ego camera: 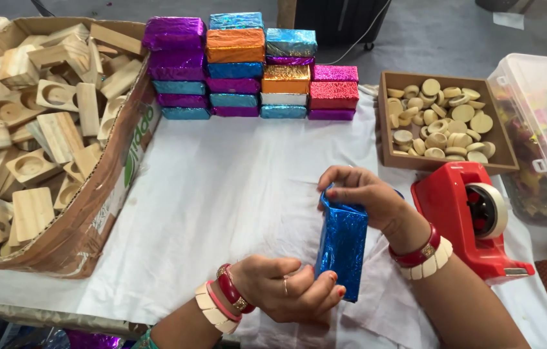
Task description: The person wraps a small rectangular wooden block with blue metallic foil. They use a tape dispenser to apply clear tape to secure the foil, folding the edges neatly to create a finished package.
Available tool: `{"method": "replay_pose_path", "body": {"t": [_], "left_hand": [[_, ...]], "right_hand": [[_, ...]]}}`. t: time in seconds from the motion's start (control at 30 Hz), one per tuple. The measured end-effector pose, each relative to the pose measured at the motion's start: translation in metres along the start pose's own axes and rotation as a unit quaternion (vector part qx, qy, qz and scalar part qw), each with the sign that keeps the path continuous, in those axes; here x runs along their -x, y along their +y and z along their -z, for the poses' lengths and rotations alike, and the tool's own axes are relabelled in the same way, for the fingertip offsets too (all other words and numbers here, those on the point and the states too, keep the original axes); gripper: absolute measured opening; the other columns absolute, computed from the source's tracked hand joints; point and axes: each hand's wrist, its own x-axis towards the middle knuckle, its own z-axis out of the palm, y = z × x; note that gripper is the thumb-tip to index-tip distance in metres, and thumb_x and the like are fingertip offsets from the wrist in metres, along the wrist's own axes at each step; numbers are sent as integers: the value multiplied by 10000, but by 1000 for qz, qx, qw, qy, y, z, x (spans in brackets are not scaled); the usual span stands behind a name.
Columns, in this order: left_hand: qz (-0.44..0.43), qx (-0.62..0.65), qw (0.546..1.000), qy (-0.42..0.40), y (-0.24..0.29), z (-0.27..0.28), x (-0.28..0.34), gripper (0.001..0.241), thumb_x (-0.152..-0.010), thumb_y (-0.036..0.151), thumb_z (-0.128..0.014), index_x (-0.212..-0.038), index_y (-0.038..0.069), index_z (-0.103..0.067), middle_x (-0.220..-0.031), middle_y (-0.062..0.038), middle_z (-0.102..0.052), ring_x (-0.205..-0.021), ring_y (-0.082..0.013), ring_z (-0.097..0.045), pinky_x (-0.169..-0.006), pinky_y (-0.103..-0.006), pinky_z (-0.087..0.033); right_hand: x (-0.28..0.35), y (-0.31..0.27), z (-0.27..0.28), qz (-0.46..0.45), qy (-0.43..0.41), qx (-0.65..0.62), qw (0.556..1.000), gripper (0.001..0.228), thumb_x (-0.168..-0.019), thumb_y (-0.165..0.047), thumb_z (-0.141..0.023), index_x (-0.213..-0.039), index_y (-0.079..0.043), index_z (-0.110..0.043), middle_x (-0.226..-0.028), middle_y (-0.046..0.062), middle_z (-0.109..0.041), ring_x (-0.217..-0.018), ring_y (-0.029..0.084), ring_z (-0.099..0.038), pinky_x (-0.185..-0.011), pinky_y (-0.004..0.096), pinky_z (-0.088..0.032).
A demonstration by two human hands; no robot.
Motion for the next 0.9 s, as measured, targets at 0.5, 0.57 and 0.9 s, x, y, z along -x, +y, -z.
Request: {"method": "replay_pose_path", "body": {"t": [0.5, 0.57, 0.9], "left_hand": [[324, 221, 918, 65, -8, -8, 9, 419, -813, 208, -858, -1177, 149, -658, -1113, -5, -652, -969, -194, -608, -870, -358, -490], [384, 203, 897, 79, -12, -13, 14, 425, -800, 194, -861, -1168, 132, -658, -1110, -18, -659, -983, -202, -629, -877, -356, -514], [652, 237, 716, 82, -22, -36, 39, 402, -772, 215, -837, -1122, 73, -700, -1021, -80, -677, -872, -199, -694, -736, -327, -597]], "right_hand": [[10, -28, -4, 172, 239, 99, 951, 195, -959, 32, -663, -1151, 15, -631, -1029, 126, -683, -890, 193, -661, -806, 322, -537], [24, -48, -40, 256, 252, 120, 925, 171, -976, 51, -644, -1136, -4, -624, -1038, 109, -677, -903, 177, -660, -809, 299, -540], [151, -85, -160, 325, 328, 587, 666, 91, -1069, 7, -694, -1138, 36, -641, -1145, 107, -627, -1061, 126, -614, -1021, 258, -524]]}}
